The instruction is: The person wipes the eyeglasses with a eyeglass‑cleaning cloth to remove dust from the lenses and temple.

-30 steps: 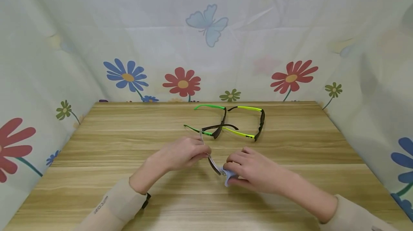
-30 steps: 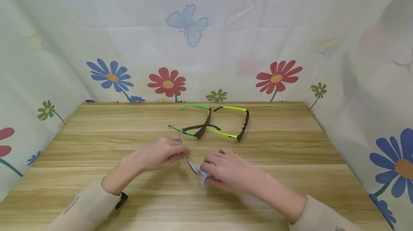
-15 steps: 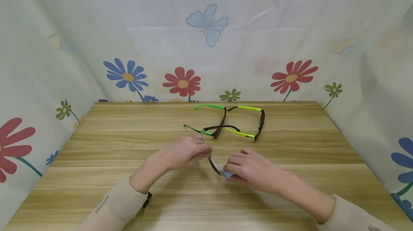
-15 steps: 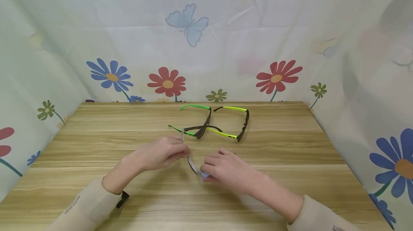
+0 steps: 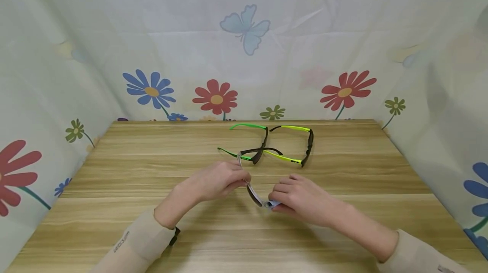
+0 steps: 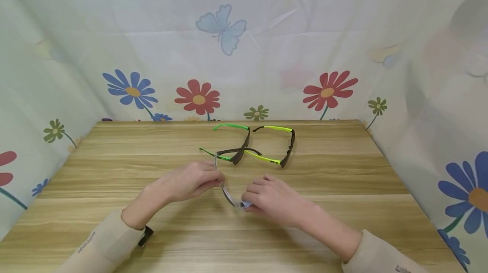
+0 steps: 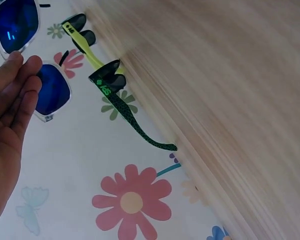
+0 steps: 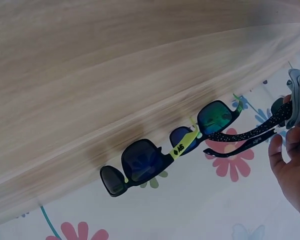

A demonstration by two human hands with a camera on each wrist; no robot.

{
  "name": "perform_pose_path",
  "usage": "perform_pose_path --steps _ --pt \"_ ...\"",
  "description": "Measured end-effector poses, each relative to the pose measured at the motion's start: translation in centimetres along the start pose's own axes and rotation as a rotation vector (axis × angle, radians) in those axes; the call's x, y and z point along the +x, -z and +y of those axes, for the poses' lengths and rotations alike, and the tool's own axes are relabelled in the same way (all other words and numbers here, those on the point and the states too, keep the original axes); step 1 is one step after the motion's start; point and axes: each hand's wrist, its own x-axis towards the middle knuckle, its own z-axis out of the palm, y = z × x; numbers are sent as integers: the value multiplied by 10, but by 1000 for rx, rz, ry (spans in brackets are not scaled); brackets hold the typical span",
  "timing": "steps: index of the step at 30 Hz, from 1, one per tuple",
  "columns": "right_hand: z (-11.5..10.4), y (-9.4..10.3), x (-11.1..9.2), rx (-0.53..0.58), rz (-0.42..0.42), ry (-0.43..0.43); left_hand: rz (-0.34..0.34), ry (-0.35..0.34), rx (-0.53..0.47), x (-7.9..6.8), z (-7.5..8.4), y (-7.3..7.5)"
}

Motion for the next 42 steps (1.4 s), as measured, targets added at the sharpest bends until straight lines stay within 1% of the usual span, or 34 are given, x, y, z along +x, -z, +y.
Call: perform_pose_path --steps 6,11,17,24,31,36,42 --pt "4 1 -3 -23 26 5 -3 17 -23 0 0 1" --pt "7 4 -6 -27 23 -6 5 30 -27 -1 0 2" --pt "13 7 -11 -35 28 -11 16 29 -20 -1 0 3" --pt "20 8 -19 -9 40 -31 21 24 -33 -2 1 5" --pt "31 10 -29 59 54 -52 27 19 -42 -3 0 8" --pt "37 10 -32 68 51 -52 30 15 -46 -5 0 8" --pt "44 10 -40 80 39 -105 30 9 -51 -6 -1 8"
